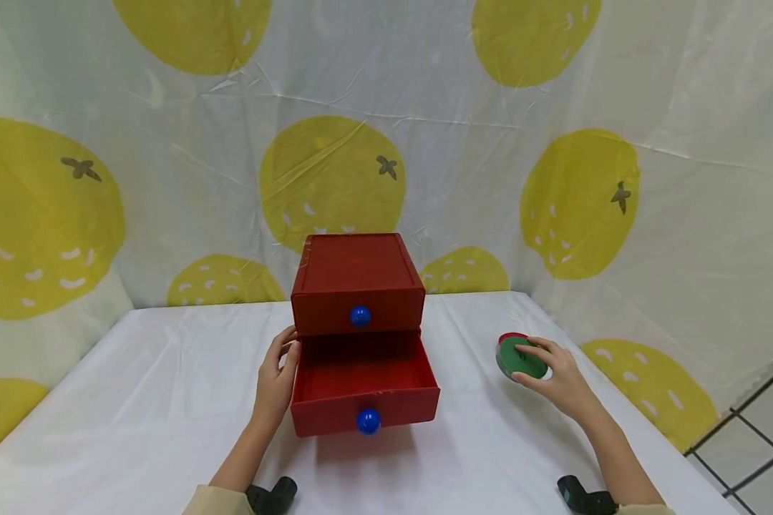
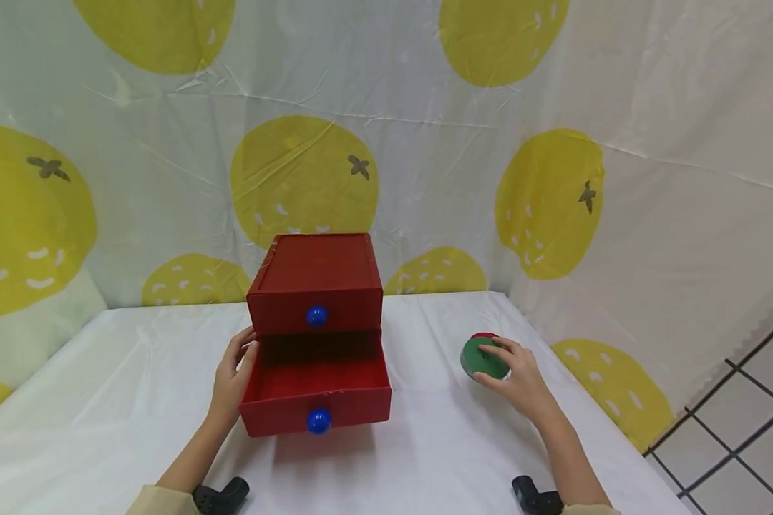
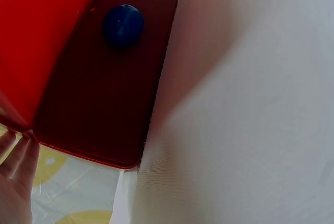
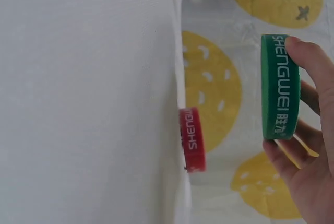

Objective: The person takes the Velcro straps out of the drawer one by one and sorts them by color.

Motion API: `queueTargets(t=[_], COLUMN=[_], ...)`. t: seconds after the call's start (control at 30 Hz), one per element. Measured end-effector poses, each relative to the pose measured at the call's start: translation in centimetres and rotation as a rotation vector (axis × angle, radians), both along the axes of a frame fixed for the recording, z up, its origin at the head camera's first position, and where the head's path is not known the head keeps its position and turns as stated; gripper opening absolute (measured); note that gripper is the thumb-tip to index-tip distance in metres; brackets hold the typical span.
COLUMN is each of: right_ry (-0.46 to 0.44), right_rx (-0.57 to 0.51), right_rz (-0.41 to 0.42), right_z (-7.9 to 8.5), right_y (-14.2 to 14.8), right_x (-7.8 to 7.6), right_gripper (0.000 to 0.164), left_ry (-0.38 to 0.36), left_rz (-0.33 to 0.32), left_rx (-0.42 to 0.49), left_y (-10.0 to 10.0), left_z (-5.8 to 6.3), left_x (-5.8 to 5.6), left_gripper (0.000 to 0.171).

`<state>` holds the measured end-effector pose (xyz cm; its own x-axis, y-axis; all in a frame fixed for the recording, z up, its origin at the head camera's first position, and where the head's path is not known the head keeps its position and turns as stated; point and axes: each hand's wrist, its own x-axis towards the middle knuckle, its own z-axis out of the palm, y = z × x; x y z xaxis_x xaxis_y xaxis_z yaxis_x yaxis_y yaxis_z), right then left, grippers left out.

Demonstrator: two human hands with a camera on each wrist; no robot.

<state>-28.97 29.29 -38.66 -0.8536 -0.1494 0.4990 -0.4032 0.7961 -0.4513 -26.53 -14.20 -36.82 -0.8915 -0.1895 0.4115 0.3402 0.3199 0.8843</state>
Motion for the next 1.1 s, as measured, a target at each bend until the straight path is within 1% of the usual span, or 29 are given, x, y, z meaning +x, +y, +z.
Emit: queueTargets(t=[0.17, 0.3, 0.4, 0.63, 0.87, 0.97, 1.1], right_ry=[-0.047, -0.080, -0.090, -0.141, -0.194, -0.193, -0.157], right_rx=[-0.004, -0.004, -0.004, 0.004, 0.034, 0.043, 0.047], right_rz=[-0.017, -0.032, -0.037, -0.062, -0.080, -0.078, -0.064], right_z=[-0.1, -0.3, -0.7, -1.3, -1.7, -2.0, -2.7], right_y=[0.5, 1.0, 1.3, 1.7, 2.3, 2.6, 3.3], right_x=[-0.3, -0.4, -0.7, -1.0, -1.2, -1.2, -1.6], right_gripper=[0.048, 0.050, 0.050, 0.052, 0.054, 0.054, 0.054], left_ry=[0.010, 0.033, 0.048, 0.048, 0.043, 0.044, 0.047], left_rz=[-0.011, -0.023, -0.022, -0.015, -0.004, -0.002, -0.003], left_rx=[0.004, 0.007, 0.001, -0.003, -0.002, -0.003, 0.003], left_y=[-0.1, -0.6, -0.9, -0.8, -0.9, -0.9, -0.8], left_z=[0.1, -1.3, -2.3, -2.2, -2.5, -2.6, -2.5], left_x=[-0.3, -1.7, -2.5, -2.5, -2.4, -2.4, -2.4], left_gripper=[0.034, 0.034, 0.033, 0.034, 0.033, 0.033, 0.033])
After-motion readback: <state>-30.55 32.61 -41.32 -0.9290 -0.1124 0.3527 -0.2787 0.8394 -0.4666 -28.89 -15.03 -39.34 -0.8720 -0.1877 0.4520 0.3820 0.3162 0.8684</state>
